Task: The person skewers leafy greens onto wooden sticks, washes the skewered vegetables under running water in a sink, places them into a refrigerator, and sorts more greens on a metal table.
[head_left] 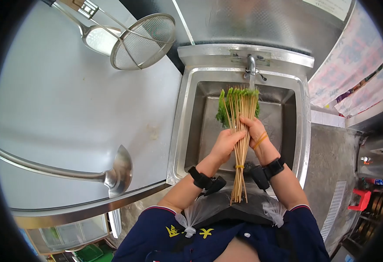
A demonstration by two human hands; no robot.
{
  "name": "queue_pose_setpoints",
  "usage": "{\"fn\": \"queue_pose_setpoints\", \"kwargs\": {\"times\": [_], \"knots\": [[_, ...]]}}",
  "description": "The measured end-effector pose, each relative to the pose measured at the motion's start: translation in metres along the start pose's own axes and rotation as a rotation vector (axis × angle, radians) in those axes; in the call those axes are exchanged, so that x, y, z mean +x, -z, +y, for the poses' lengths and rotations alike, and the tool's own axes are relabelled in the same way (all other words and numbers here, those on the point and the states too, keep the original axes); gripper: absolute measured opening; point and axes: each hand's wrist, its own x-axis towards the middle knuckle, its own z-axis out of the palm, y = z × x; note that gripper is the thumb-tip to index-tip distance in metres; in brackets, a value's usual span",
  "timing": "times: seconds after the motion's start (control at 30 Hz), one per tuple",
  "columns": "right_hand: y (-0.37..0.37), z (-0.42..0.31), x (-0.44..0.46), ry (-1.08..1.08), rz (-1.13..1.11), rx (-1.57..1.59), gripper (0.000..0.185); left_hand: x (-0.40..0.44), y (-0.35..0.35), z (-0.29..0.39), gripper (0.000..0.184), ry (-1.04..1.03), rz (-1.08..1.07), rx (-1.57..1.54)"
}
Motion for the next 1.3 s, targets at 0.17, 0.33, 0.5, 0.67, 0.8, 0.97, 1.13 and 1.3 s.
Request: {"fn": "queue_pose_setpoints", "kwargs": {"times": [0.17,0.33,0.5,0.67,0.8,0.97,1.13,1.3], "knots": [[0.007,-0.004,-0.003,-0.007,-0.003,0.06,0.017,-0.001,-0.007,0.002,0.019,-0.031,-0.04,-0.032],[0.009,-0.008,-0.005,0.048,0.056,0.088,0.016,0.004,-0.01,0.001,0.018,-0.065,-0.056,-0.054],[0.009,-0.011,-0.009,0.042,0.058,0.008,0.016,0.002,-0.013,0.002,0.018,-0.056,-0.113,-0.048],[0.003,-0.01,-0.009,0.019,0.056,0.043,0.019,0.0,-0.01,0.001,0.018,-0.08,-0.086,-0.068],[0.002,-0.005,-0.003,0.024,0.078,0.025,0.02,0.0,-0.003,0.003,0.018,-0.081,-0.093,-0.077],[-0.013,-0.004,-0.003,-0.009,0.043,-0.032,0.026,-0.003,-0.003,0.008,0.017,-0.117,-0.075,-0.055],[-0.01,-0.011,-0.005,-0.034,-0.028,-0.033,0.027,-0.003,-0.002,0.005,0.016,-0.116,-0.067,-0.113],[-0.002,-0.016,-0.005,0.0,-0.071,-0.074,0.032,-0.003,-0.008,0.006,0.017,-0.112,-0.109,-0.172]]}}
